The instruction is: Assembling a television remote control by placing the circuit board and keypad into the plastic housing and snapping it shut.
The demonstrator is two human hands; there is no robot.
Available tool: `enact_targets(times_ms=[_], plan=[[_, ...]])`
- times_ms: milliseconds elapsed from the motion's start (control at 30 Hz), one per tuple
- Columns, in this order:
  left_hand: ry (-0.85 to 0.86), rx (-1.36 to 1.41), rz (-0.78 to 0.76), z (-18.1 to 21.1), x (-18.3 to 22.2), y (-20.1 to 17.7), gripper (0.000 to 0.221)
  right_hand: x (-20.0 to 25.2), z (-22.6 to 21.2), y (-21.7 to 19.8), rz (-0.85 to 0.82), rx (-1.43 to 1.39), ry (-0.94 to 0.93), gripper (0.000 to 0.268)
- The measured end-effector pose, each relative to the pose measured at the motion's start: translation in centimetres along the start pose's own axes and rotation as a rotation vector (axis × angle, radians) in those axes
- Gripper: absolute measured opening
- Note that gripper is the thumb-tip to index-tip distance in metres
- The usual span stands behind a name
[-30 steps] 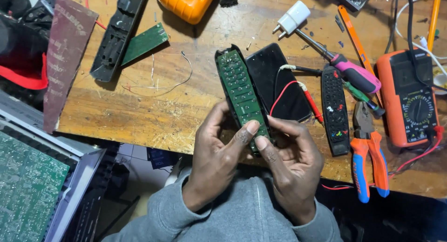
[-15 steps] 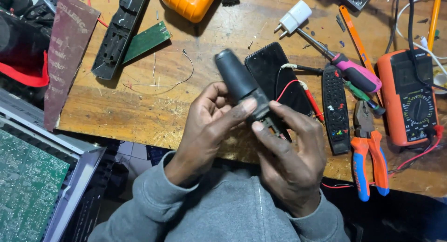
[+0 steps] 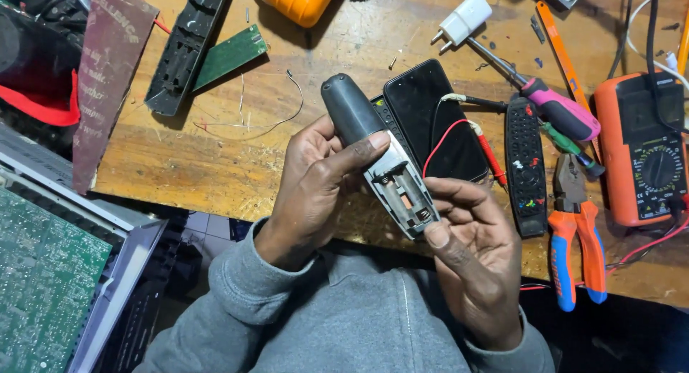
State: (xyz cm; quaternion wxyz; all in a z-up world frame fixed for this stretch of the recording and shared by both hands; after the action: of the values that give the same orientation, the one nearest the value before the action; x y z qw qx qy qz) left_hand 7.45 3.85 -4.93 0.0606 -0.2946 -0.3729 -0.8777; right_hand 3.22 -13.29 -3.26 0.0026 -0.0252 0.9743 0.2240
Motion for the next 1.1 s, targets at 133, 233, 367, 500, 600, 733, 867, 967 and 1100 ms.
enact_targets(times_ms=[133,233,367,500,600,733,867,967,1100], plan=[[-0.056,0.008,-0.006,-0.3,-0.1,0.1,0.026,0.0,-0.9,0.6,0.007,0.035,0.000,0.048],[-0.148,0.063,-0.049,-0.9,-0.2,0.3,0.020,0.1,-1.5,0.8,0.004,0.104,-0.039,0.046],[-0.196,0.004,-0.053,-1.6,-0.4,0.1,0.014,0.2,-1.9,0.8,-0.007,0.240,-0.072,0.044],[-0.180,0.032,-0.037,-1.6,-0.2,0.1,0.017,0.3,-2.0,0.6,-0.025,0.287,-0.097,0.045],[-0.147,-0.022,-0.001,-1.1,0.2,0.5,0.023,0.4,-1.6,-0.1,-0.040,0.222,-0.084,0.048],[-0.027,-0.001,0.017,-0.7,0.7,0.7,0.034,0.2,-1.5,-0.3,-0.059,0.184,-0.073,0.051],[0.070,-0.074,0.049,-0.1,1.4,1.1,0.032,0.1,-1.7,-0.8,-0.070,0.346,-0.043,0.049],[0.079,-0.049,0.078,-0.1,1.9,1.2,0.032,0.0,-1.9,-1.9,-0.042,0.552,-0.031,0.040],[0.061,-0.079,0.099,0.2,3.4,2.0,0.027,-0.3,-1.8,-3.4,0.012,0.628,-0.057,0.018]])
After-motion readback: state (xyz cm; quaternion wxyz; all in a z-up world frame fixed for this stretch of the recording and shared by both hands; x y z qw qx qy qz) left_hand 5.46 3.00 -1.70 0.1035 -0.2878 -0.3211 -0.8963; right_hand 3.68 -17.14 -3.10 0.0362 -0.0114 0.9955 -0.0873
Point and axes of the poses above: each hand's wrist, its own x-axis away from the middle knuckle, its own y-axis out of the palm, z = x × y, the point moved 4 cm from there along -x, towards the middle knuckle, and after that the axes turned 14 degrees about -y, right-handed, at the moved point
